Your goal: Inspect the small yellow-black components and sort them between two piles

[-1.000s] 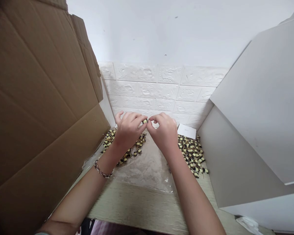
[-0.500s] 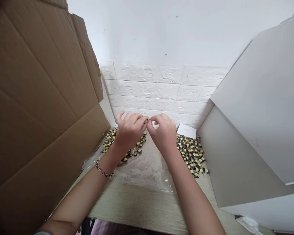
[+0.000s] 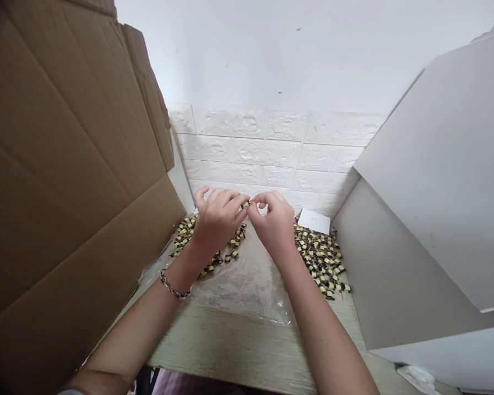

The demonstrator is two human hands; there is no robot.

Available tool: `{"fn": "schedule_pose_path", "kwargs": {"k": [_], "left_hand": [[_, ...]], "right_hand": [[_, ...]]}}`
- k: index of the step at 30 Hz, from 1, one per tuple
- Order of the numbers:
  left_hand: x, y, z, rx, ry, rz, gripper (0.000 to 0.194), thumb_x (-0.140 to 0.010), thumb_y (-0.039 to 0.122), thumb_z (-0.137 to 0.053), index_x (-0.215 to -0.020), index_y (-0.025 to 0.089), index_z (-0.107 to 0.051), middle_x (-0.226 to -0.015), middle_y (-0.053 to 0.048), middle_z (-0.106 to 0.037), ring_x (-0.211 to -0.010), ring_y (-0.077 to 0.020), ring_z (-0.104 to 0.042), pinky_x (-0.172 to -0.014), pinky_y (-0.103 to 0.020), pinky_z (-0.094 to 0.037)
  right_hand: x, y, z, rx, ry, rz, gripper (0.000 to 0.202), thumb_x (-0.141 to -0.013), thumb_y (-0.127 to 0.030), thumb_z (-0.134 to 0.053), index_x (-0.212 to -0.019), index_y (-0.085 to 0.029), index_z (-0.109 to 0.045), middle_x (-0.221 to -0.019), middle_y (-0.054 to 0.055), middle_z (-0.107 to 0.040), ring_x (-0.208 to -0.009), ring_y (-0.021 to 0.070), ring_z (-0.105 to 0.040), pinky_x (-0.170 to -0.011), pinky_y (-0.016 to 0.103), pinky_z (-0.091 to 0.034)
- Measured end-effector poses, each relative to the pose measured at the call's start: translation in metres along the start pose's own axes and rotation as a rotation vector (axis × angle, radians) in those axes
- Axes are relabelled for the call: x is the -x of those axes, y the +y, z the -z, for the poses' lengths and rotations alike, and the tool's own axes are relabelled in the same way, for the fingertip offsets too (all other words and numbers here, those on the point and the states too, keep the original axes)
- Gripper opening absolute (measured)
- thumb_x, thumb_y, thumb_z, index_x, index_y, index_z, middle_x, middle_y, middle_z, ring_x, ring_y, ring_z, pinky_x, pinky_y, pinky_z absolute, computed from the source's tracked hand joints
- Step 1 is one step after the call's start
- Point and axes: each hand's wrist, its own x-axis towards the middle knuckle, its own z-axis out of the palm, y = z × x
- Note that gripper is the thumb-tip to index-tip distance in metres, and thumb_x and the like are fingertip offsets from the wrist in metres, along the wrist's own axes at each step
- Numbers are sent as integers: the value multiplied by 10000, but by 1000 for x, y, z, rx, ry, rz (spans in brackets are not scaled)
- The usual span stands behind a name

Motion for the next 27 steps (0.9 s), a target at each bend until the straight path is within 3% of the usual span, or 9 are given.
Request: {"fn": "schedule_pose_path", "kwargs": {"k": [12, 19, 24, 27], "left_hand": [[0, 0, 0, -19, 5, -25, 124, -830, 262, -435, -833, 218, -550, -779, 30, -599, -753, -128, -507, -898, -392, -205], [0, 2, 0, -6, -4, -37, 109, -823, 254, -445, -842, 226, -548, -798, 30, -603, -767, -130, -508, -902, -397, -200], [0, 1, 1, 53, -18, -5, 104, -804, 281, -483, -857, 233, -559, -822, 14, -608, -792, -136, -512, -909, -395, -187], [-1, 0, 2, 98, -26, 36, 105, -797, 296, -497, -857, 243, -565, -819, 18, -610, -799, -134, -518, -910, -390, -186]], "right_hand": [[0, -2, 0, -9, 6, -25, 61, -667, -158, -533, -608, -171, -541, -604, -34, -513, -535, 83, -417, -551, 218, -336], [-1, 2, 0, -131, 25, -198, 58, -661, -199, -515, -643, -166, -559, -571, -35, -474, -486, 72, -360, -499, 217, -304], [-5, 2, 4, -360, 5, -373, 61, -647, -218, -519, -651, -164, -546, -525, -50, -418, -450, 57, -299, -438, 200, -248], [-9, 2, 8, -457, 9, -388, 61, -644, -225, -532, -639, -164, -540, -513, -54, -399, -464, 57, -310, -442, 196, -244]]}}
